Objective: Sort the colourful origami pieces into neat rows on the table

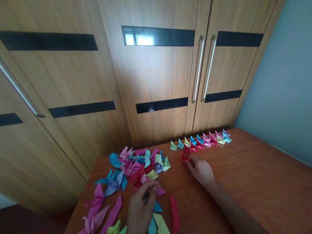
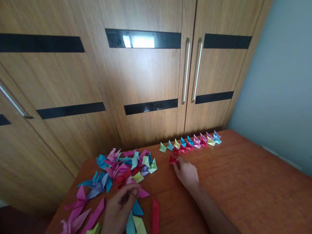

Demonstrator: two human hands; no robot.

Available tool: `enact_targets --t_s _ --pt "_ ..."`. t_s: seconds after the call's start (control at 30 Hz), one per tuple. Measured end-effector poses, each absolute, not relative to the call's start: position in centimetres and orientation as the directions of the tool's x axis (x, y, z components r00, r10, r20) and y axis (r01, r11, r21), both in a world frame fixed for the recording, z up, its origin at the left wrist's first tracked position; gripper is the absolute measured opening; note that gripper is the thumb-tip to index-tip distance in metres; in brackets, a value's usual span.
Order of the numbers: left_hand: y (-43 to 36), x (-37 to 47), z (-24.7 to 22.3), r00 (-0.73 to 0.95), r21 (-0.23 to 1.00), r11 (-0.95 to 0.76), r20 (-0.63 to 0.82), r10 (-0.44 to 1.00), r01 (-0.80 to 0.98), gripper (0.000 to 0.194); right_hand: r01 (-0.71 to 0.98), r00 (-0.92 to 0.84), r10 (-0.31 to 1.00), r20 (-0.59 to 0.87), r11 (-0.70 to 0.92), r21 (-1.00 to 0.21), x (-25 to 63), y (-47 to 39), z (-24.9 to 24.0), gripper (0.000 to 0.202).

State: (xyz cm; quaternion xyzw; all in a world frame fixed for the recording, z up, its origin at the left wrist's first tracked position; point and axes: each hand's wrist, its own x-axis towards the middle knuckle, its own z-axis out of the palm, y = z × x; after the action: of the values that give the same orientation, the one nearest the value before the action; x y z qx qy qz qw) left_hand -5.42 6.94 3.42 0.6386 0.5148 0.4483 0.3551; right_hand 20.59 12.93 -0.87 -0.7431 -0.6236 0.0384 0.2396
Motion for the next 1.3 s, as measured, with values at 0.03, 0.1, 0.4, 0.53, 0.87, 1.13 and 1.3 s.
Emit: enact_targets --t_s 0.03,0.1,0.4,0.53,0.87,1.13,1.3 --pt "6.8 -5.4 3.5 0.075 0.910 -0.226 0.214 0.974 0.347 0.022 0.928 0.224 0.952 0.208 -0.143 -0.343 20.4 13.1 -0.9 0.023" --pt "6.5 -5.2 3.8 0.089 0.899 -0.244 0.227 0.970 0.363 0.021 0.952 0.226 0.961 0.160 -0.183 -0.247 19.8 13.5 -0.8 0.025" --pt "6.2 -5.0 4.1 0.132 0.851 -0.310 0.280 0.951 0.424 0.019 0.951 0.284 0.951 0.122 -0.262 -0.165 17.7 16.1 0.0 0.029" --pt "6.1 -5.1 4.1 0.129 0.847 -0.307 0.279 0.952 0.434 0.019 0.940 0.306 0.946 0.107 -0.283 -0.188 17.5 16.7 0.1 0.029" --pt "6.0 -5.0 4.1 0.145 0.847 -0.307 0.271 0.952 0.433 0.020 0.946 0.296 0.945 0.137 -0.270 -0.182 17.7 16.6 -0.5 0.033" --pt "6.3 -5.4 3.7 0.163 0.822 -0.318 0.273 0.948 0.473 0.022 0.939 0.302 0.943 0.142 -0.267 -0.218 17.9 16.1 -0.5 0.034" --pt "6.5 -5.6 3.4 0.157 0.800 -0.325 0.284 0.946 0.504 0.021 0.942 0.266 0.955 0.130 -0.229 -0.244 18.0 14.8 -0.7 0.030"
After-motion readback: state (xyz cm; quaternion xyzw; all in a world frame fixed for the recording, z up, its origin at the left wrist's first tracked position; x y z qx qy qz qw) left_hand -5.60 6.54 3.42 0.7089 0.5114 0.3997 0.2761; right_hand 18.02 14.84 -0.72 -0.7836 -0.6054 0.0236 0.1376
